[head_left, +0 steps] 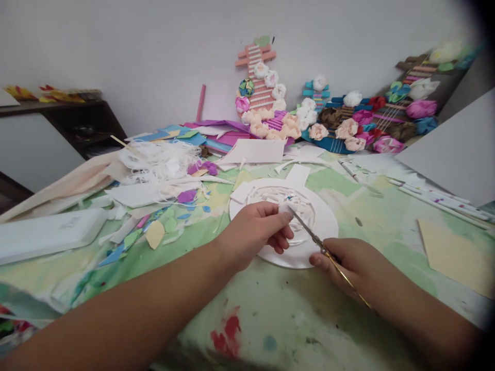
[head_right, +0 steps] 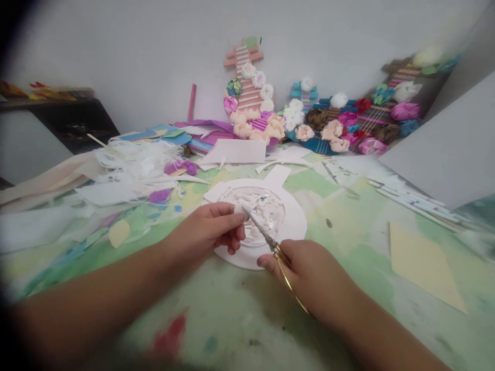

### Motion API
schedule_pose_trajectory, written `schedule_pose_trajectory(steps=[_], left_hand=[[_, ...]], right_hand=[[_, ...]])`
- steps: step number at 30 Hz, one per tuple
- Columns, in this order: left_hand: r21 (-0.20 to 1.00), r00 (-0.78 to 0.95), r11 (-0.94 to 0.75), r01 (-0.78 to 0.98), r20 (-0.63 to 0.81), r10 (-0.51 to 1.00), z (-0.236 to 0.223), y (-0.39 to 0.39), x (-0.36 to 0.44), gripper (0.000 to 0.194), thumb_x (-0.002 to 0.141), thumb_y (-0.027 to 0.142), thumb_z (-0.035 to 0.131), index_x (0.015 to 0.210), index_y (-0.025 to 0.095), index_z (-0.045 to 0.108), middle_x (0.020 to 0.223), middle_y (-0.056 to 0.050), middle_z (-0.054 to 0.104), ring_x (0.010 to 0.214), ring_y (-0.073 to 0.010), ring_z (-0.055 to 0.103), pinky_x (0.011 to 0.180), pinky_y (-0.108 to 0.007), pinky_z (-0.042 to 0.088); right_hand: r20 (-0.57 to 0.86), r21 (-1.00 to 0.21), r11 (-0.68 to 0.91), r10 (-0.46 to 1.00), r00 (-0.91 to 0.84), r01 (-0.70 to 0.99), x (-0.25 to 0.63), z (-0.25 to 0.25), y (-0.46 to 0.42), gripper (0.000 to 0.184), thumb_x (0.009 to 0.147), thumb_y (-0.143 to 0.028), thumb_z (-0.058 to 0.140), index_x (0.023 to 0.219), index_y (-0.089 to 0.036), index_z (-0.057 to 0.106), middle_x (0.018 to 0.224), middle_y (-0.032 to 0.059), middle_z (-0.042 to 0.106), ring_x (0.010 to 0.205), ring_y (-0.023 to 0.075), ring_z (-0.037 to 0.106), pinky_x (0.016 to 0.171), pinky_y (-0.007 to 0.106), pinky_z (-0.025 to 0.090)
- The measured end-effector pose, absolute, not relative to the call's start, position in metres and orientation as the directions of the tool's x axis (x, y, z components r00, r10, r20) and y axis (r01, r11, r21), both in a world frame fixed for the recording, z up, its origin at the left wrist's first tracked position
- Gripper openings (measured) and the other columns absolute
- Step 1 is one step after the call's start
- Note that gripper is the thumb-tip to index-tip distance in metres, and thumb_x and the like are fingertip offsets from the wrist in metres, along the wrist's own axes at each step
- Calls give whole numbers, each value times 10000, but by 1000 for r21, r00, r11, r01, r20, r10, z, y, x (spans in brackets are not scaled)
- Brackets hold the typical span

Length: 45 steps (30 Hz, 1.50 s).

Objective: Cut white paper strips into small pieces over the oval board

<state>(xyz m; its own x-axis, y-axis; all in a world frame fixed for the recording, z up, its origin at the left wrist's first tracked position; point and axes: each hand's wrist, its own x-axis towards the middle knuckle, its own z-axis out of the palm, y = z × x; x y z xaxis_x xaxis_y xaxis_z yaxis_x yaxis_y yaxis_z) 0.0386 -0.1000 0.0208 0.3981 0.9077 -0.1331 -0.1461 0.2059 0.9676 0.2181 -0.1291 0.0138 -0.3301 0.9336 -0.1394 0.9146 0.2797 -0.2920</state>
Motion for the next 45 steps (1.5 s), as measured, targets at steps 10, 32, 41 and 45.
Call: schedule_pose_trajectory(steps=[10,32,41,45], left_hand=[[974,368,185,-130,-126,921,22,-101,39,170,693,226,512,561,125,477,525,17,538,416,-50,483,434,-184,401],[987,349,115,-114,-68,935,23,-104,38,204,700,284,508,567,133,477,525,25,517,427,-46,468,441,-176,389],[994,339,110,-2,-103,935,30,-104,36,188,679,253,493,529,146,454,488,36,491,412,-44,438,417,-167,357],[995,325,84,44,-94,941,29,-104,35,188,668,241,491,512,153,435,454,41,467,408,-48,427,412,-163,349]], right_hand=[[-150,-303,253,939,-308,919,215,14,-131,442,754,-549,287,567,-179,439,564,22,515,513,128,448,450,229,264],[-107,-357,248,947,-303,901,219,14,-130,397,724,-532,363,560,-176,423,533,-9,463,489,102,397,435,226,255],[-111,-376,262,940,-324,889,220,15,-128,391,727,-522,373,558,-171,412,529,-9,451,486,99,386,431,222,253],[-127,-357,268,935,-331,895,220,15,-129,407,738,-535,345,556,-174,400,533,-7,454,496,105,395,445,225,260]])
